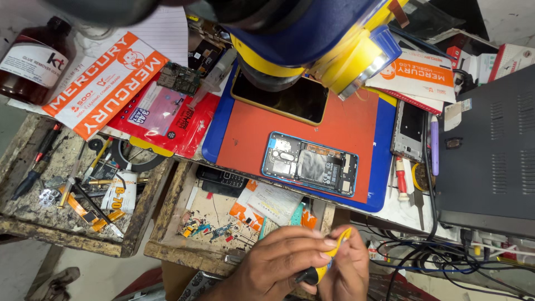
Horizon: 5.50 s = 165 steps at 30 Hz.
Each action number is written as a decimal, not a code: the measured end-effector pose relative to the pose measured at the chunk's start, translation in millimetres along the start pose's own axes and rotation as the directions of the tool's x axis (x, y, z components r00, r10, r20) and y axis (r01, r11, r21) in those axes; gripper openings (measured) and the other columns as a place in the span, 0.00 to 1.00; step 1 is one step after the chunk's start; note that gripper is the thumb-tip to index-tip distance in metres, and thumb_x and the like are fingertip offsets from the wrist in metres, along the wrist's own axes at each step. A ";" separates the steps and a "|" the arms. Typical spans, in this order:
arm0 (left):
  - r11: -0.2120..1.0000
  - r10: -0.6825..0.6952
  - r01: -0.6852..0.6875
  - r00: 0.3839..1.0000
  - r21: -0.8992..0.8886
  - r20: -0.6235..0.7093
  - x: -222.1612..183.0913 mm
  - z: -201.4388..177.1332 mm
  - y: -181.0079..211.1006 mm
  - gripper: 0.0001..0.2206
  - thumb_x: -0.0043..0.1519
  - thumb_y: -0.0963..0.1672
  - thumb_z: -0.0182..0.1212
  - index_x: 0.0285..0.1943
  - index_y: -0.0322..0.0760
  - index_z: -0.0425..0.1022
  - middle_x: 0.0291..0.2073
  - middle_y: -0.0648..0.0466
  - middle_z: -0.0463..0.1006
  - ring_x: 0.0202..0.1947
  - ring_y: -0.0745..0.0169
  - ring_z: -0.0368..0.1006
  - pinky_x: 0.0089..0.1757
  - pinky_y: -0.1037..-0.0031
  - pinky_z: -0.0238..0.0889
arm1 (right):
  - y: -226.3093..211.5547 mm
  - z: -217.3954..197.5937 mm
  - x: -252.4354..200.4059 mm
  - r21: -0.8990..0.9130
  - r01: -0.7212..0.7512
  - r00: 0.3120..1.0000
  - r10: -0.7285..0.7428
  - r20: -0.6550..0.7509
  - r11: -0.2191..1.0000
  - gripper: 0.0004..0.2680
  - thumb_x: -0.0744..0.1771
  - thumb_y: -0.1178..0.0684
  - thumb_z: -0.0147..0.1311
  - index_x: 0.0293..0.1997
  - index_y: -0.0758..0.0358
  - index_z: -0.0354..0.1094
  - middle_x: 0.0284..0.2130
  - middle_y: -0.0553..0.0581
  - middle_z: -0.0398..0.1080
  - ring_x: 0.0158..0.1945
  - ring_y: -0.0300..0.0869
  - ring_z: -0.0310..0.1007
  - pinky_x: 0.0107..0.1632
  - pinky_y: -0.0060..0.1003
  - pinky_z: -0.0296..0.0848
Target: The person applies adhesive from a tube to the internal perimeter of a mobile phone and then presses a replacement back panel onto the device.
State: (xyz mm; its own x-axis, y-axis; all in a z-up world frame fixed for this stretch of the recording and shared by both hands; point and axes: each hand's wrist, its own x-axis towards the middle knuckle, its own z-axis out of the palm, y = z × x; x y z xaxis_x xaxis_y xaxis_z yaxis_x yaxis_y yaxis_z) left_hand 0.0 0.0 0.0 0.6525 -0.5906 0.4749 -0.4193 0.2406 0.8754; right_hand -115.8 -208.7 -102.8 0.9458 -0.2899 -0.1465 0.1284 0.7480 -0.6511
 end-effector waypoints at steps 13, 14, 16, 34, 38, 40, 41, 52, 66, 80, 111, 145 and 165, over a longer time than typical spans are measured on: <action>0.890 -0.034 0.102 0.987 0.445 -0.159 47.6 -73.0 2.7 0.27 0.61 0.48 0.65 0.68 0.34 0.69 0.63 0.46 0.72 0.66 0.47 0.67 0.64 0.57 0.60 | -46.6 35.5 30.9 -0.136 0.124 0.991 -0.130 -0.036 0.983 0.12 0.76 0.50 0.44 0.56 0.73 0.62 0.45 0.75 0.73 0.45 0.50 0.76 0.51 0.41 0.74; 0.794 -0.059 0.155 0.982 0.588 -0.180 58.0 -86.0 -2.8 0.23 0.63 0.48 0.65 0.65 0.33 0.72 0.59 0.46 0.75 0.61 0.49 0.69 0.60 0.59 0.62 | -53.1 36.4 31.3 -0.078 0.124 0.992 -0.124 0.000 0.989 0.12 0.75 0.50 0.45 0.57 0.73 0.61 0.47 0.75 0.72 0.46 0.50 0.76 0.52 0.40 0.74; 0.754 -0.076 0.157 0.985 0.638 -0.153 77.4 -107.6 -9.8 0.09 0.67 0.43 0.62 0.51 0.34 0.79 0.50 0.50 0.79 0.54 0.52 0.73 0.55 0.62 0.66 | -55.7 38.8 34.5 0.010 0.111 0.992 -0.111 0.051 0.994 0.11 0.75 0.52 0.47 0.57 0.73 0.60 0.50 0.76 0.72 0.49 0.51 0.76 0.54 0.41 0.74; 0.489 -0.278 0.273 0.949 0.829 -0.149 165.8 -80.7 -26.6 0.20 0.47 0.55 0.77 0.25 0.36 0.79 0.25 0.49 0.78 0.33 0.48 0.75 0.41 0.56 0.63 | -51.4 47.8 30.4 -0.161 0.074 0.995 -0.084 -0.057 0.984 0.11 0.74 0.52 0.48 0.57 0.72 0.60 0.47 0.72 0.72 0.48 0.50 0.74 0.51 0.44 0.73; 0.420 -0.298 0.258 0.945 0.870 -0.136 169.4 -76.9 -26.5 0.20 0.48 0.55 0.75 0.29 0.35 0.80 0.27 0.48 0.80 0.34 0.48 0.77 0.41 0.56 0.65 | -51.6 55.3 33.3 -0.161 0.085 0.996 -0.090 -0.023 0.983 0.11 0.74 0.52 0.49 0.58 0.73 0.60 0.48 0.70 0.72 0.49 0.49 0.74 0.53 0.45 0.73; 0.451 -0.320 0.279 0.937 0.848 -0.139 168.1 -79.4 -26.9 0.17 0.49 0.53 0.75 0.28 0.37 0.81 0.28 0.49 0.80 0.35 0.48 0.77 0.42 0.56 0.65 | -53.5 58.9 34.4 -0.193 0.120 0.992 -0.126 -0.019 0.974 0.12 0.73 0.51 0.50 0.57 0.72 0.60 0.48 0.70 0.72 0.50 0.50 0.75 0.54 0.45 0.74; 0.456 -0.323 0.279 0.937 0.845 -0.135 166.6 -81.8 -27.8 0.15 0.51 0.52 0.74 0.29 0.37 0.81 0.29 0.49 0.80 0.36 0.48 0.77 0.43 0.56 0.64 | -55.4 60.1 34.3 -0.220 0.153 0.987 -0.159 -0.011 0.963 0.12 0.73 0.51 0.50 0.57 0.72 0.61 0.49 0.70 0.72 0.51 0.50 0.75 0.55 0.46 0.74; 0.592 -0.176 -0.039 0.969 0.805 0.176 154.4 -39.7 -17.5 0.23 0.52 0.55 0.70 0.41 0.31 0.81 0.44 0.47 0.72 0.50 0.50 0.66 0.49 0.58 0.61 | -68.9 68.9 57.2 -0.282 0.354 0.897 -0.409 -0.168 0.892 0.13 0.73 0.53 0.51 0.65 0.64 0.61 0.54 0.61 0.72 0.54 0.48 0.76 0.58 0.43 0.74; 0.584 -0.140 -0.132 0.955 0.801 0.260 147.0 -0.1 -19.7 0.33 0.49 0.53 0.73 0.62 0.39 0.73 0.58 0.46 0.70 0.57 0.47 0.63 0.55 0.56 0.55 | -71.1 62.4 55.0 -0.339 0.416 0.841 -0.499 -0.210 0.844 0.12 0.74 0.53 0.49 0.64 0.67 0.59 0.54 0.62 0.72 0.54 0.49 0.76 0.58 0.42 0.75; 0.583 -0.177 0.067 0.983 0.810 0.046 95.2 -115.2 2.7 0.37 0.47 0.56 0.75 0.63 0.34 0.72 0.65 0.42 0.64 0.65 0.41 0.57 0.60 0.50 0.49 | -63.2 72.3 54.4 -0.397 0.444 0.864 -0.501 -0.048 0.803 0.25 0.74 0.41 0.52 0.75 0.69 0.53 0.60 0.65 0.68 0.58 0.52 0.75 0.62 0.46 0.75; -0.089 0.049 -0.429 0.900 0.899 0.434 39.0 -46.8 -18.6 0.37 0.62 0.55 0.66 0.81 0.53 0.55 0.65 0.62 0.59 0.62 0.65 0.54 0.60 0.62 0.45 | -66.9 63.2 48.7 -0.474 0.474 0.831 -0.554 -0.036 0.742 0.22 0.76 0.41 0.52 0.69 0.73 0.53 0.59 0.67 0.69 0.57 0.50 0.76 0.59 0.41 0.77; 0.996 -0.049 0.077 0.908 0.049 -0.416 11.6 -7.8 6.2 0.27 0.56 0.40 0.78 0.59 0.34 0.63 0.49 0.51 0.84 0.52 0.56 0.76 0.56 0.71 0.70 | -6.8 131.8 36.2 -0.149 0.085 0.974 -0.051 0.220 0.985 0.28 0.73 0.45 0.45 0.79 0.74 0.40 0.57 0.66 0.64 0.55 0.46 0.68 0.57 0.39 0.68; 0.678 0.065 0.095 0.980 0.729 -0.188 62.0 -92.8 -30.6 0.44 0.51 0.55 0.76 0.72 0.30 0.60 0.62 0.45 0.74 0.65 0.49 0.68 0.68 0.54 0.51 | -72.9 167.9 169.5 -0.835 0.278 0.951 -0.011 0.310 0.475 0.13 0.69 0.55 0.59 0.57 0.72 0.70 0.46 0.57 0.77 0.47 0.35 0.77 0.53 0.29 0.75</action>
State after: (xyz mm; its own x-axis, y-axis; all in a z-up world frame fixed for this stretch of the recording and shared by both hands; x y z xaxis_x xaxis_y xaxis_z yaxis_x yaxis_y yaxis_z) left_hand 111.9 27.5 11.1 0.7308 -0.4183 0.5393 -0.6825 -0.4548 0.5721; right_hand 85.1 -212.1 44.8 0.9902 -0.0986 0.0987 0.0746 -0.2238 -0.9718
